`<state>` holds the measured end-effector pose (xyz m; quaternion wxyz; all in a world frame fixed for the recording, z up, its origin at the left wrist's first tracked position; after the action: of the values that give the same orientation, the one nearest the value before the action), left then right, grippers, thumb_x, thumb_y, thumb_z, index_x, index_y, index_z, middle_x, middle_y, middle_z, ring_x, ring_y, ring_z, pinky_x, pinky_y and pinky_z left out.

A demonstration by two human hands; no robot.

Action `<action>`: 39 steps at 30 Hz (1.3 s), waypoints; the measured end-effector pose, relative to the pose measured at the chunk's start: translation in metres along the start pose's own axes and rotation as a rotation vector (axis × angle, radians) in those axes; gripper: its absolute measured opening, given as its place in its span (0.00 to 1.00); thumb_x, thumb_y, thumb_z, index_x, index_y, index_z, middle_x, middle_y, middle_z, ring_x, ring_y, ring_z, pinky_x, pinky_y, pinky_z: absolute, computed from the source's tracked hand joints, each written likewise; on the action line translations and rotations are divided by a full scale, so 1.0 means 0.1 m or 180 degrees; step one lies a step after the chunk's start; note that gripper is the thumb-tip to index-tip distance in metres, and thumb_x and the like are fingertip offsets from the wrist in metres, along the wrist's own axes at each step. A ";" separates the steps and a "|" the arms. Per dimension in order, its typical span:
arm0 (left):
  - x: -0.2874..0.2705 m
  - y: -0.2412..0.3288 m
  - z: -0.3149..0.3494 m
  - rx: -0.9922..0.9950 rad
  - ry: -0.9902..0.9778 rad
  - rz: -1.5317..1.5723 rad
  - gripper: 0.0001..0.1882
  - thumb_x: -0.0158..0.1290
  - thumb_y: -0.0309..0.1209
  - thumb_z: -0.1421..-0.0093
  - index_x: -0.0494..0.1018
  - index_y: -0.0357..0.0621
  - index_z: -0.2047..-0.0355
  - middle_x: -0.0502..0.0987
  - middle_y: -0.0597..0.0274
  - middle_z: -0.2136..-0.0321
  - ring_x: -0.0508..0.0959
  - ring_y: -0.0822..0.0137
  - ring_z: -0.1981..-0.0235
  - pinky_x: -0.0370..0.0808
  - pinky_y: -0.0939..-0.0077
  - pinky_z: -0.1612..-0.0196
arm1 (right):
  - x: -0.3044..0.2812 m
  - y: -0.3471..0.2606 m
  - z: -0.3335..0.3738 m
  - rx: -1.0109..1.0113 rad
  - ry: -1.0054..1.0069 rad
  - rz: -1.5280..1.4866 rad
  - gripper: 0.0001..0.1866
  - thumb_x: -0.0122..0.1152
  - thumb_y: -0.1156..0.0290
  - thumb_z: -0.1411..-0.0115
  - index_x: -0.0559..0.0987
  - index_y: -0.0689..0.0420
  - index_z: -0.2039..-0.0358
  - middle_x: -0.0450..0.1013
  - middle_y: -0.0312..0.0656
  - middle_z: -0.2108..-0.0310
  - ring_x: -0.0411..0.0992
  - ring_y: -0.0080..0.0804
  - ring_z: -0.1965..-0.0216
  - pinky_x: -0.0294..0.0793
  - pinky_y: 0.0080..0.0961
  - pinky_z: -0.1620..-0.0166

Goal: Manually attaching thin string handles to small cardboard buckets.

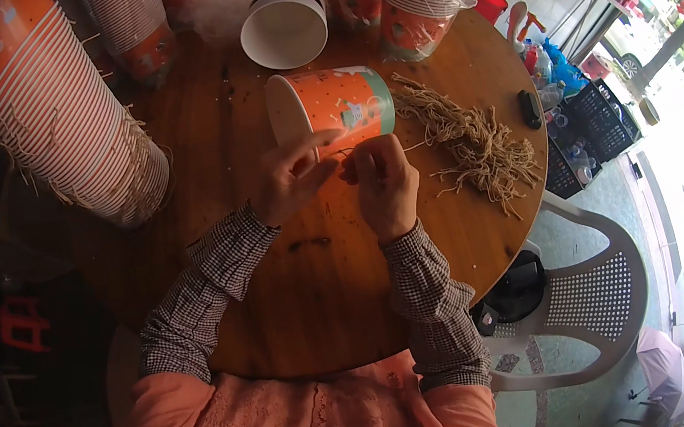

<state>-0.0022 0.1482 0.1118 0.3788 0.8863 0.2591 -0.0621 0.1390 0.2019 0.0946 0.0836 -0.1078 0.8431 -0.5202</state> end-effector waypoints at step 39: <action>-0.46 1.53 0.52 0.1517 -0.1059 -0.1997 0.11 0.56 0.25 0.52 0.72 0.48 0.66 0.78 0.69 0.65 0.76 0.67 0.59 0.62 0.58 0.43 | 0.22 -1.68 0.67 0.0355 -0.1856 -0.0979 0.06 0.49 0.83 0.39 0.74 0.62 0.64 0.68 0.30 0.73 0.62 0.11 0.75 0.61 0.10 0.72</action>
<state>0.0403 0.0038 0.1873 0.1628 0.8052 0.4299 -0.3746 0.1503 0.0651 0.2140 0.2476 -0.3734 0.7277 -0.5194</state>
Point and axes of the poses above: each hand's wrist, its own z-axis away from the middle knuckle, its own x-axis out of the palm, y = z × x, the point moved 10 cm from there along -z, towards the middle knuckle
